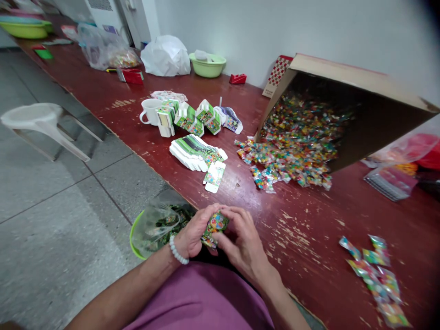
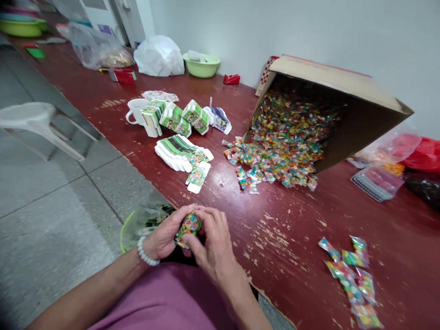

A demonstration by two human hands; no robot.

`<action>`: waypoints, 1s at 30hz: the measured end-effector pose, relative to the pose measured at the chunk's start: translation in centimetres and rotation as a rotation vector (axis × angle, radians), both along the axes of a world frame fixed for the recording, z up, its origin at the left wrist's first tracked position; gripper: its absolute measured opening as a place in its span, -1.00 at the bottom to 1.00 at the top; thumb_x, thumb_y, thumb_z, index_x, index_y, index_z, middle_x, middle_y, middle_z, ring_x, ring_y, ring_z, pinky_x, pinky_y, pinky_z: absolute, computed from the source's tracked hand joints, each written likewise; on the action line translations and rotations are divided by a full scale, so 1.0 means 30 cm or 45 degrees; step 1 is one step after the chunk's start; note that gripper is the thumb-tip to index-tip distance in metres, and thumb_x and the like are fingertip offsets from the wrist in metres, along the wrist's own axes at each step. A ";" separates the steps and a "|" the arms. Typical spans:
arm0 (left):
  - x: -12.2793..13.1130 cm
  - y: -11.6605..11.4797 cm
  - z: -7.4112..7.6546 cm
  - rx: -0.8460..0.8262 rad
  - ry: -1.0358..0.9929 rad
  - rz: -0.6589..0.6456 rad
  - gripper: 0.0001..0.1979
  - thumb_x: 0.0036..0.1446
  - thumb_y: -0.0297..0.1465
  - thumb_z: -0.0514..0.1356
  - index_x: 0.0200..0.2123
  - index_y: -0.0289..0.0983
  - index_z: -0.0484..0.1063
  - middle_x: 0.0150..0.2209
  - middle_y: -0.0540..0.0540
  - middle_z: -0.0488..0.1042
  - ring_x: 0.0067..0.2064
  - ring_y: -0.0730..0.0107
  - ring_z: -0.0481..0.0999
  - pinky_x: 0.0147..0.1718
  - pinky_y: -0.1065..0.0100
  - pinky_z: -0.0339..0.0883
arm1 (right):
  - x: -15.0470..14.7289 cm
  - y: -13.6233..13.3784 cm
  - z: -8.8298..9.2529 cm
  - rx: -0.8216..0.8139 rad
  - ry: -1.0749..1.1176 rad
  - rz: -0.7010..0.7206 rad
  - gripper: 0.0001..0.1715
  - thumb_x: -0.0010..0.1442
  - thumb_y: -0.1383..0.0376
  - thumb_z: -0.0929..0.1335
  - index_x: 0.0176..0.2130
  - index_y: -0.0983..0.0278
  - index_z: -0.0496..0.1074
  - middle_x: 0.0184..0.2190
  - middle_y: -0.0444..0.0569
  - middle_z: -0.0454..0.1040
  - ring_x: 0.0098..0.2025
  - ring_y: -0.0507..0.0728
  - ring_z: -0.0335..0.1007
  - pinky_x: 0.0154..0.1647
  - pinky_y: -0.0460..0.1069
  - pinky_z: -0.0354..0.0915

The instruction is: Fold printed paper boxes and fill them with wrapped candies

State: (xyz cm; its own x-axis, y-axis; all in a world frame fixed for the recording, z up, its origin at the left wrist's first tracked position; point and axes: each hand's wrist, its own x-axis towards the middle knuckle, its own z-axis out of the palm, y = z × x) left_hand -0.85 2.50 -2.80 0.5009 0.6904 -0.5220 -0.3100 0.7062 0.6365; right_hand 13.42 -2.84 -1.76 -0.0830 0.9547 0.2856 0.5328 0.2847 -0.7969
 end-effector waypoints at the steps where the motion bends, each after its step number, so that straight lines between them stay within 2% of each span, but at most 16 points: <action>1: 0.003 0.003 -0.003 -0.003 -0.024 0.047 -0.69 0.18 -0.15 0.22 -0.22 -0.30 0.49 -0.48 -0.02 0.53 -0.56 0.44 0.51 -0.56 0.45 0.41 | -0.007 -0.007 -0.009 0.028 -0.119 0.002 -0.31 0.10 0.20 0.47 0.19 0.20 0.29 0.12 0.15 0.37 0.13 0.32 0.30 0.12 0.24 0.29; 3: 0.009 0.006 -0.004 -0.002 -0.049 0.099 -0.68 0.20 -0.13 0.21 -0.30 -0.31 0.48 -0.51 -0.01 0.51 -0.55 0.44 0.50 -0.48 0.41 0.44 | -0.019 -0.012 -0.027 0.049 -0.338 0.006 0.03 -0.04 0.20 0.53 0.31 0.24 0.11 0.20 0.21 0.27 0.20 0.41 0.18 0.17 0.32 0.18; 4: 0.012 0.008 -0.002 0.010 -0.049 0.107 -0.66 0.20 -0.12 0.22 -0.29 -0.32 0.48 -0.51 -0.02 0.52 -0.53 0.42 0.51 -0.43 0.39 0.45 | -0.024 -0.010 -0.034 0.057 -0.415 0.000 0.09 -0.06 0.21 0.52 0.33 0.26 0.06 0.22 0.23 0.25 0.20 0.42 0.16 0.17 0.34 0.15; 8: 0.020 0.010 0.010 0.091 -0.053 0.178 -0.62 0.17 -0.11 0.26 -0.20 -0.34 0.52 -0.32 -0.10 0.61 -0.26 0.30 0.60 -0.19 0.34 0.44 | -0.039 0.018 -0.047 0.133 -0.560 -0.023 0.02 -0.03 0.30 0.41 0.34 0.28 0.01 0.21 0.23 0.26 0.19 0.42 0.15 0.16 0.32 0.10; 11: 0.027 0.008 0.010 0.056 -0.091 0.201 -0.59 0.17 -0.09 0.25 -0.15 -0.35 0.52 -0.25 -0.13 0.62 -0.16 0.24 0.59 -0.10 0.30 0.41 | -0.040 0.038 -0.044 0.151 -0.562 -0.039 -0.03 -0.07 0.32 0.37 0.30 0.27 0.08 0.16 0.19 0.32 0.15 0.40 0.20 0.13 0.29 0.10; 16: 0.033 -0.016 -0.018 -0.095 -0.174 0.141 -0.58 0.18 -0.07 0.22 -0.22 -0.35 0.51 -0.27 -0.16 0.60 -0.14 0.21 0.57 -0.09 0.27 0.38 | -0.018 0.027 -0.060 0.181 -0.478 -0.050 -0.15 -0.13 0.25 0.41 0.17 0.22 0.23 0.01 0.11 0.42 0.02 0.37 0.31 0.03 0.26 0.16; 19: 0.031 -0.048 -0.041 -0.032 -0.225 0.148 -0.68 0.12 -0.17 0.31 -0.20 -0.30 0.48 -0.24 -0.09 0.57 -0.12 0.27 0.54 -0.08 0.32 0.34 | -0.006 -0.003 -0.083 0.148 -0.489 -0.037 -0.10 -0.07 0.25 0.41 0.24 0.23 0.14 0.06 0.15 0.39 0.04 0.38 0.30 0.03 0.27 0.17; 22: 0.029 -0.086 -0.053 0.074 -0.254 0.181 -0.69 0.11 -0.20 0.32 -0.16 -0.26 0.45 -0.19 -0.07 0.53 -0.08 0.28 0.51 -0.03 0.32 0.28 | -0.008 -0.032 -0.097 0.144 -0.542 -0.004 -0.06 -0.02 0.26 0.40 0.30 0.24 0.07 0.13 0.20 0.33 0.08 0.40 0.25 0.04 0.28 0.17; 26: 0.014 -0.119 -0.050 0.143 -0.218 0.171 -0.74 0.14 -0.23 0.28 -0.21 -0.28 0.41 -0.22 -0.08 0.49 -0.08 0.27 0.48 -0.01 0.30 0.24 | -0.030 -0.044 -0.101 0.199 -0.554 -0.041 -0.17 -0.07 0.26 0.42 0.19 0.20 0.20 0.01 0.14 0.40 0.03 0.41 0.28 0.02 0.30 0.16; 30: -0.041 -0.124 -0.049 0.090 -0.080 0.080 -0.78 0.04 -0.41 0.29 -0.22 -0.29 0.39 -0.29 -0.04 0.45 -0.17 0.33 0.45 -0.08 0.31 0.25 | -0.076 -0.040 -0.115 0.108 -0.412 0.038 -0.26 -0.07 0.28 0.43 0.12 0.21 0.25 -0.07 0.11 0.41 -0.05 0.34 0.33 -0.07 0.23 0.26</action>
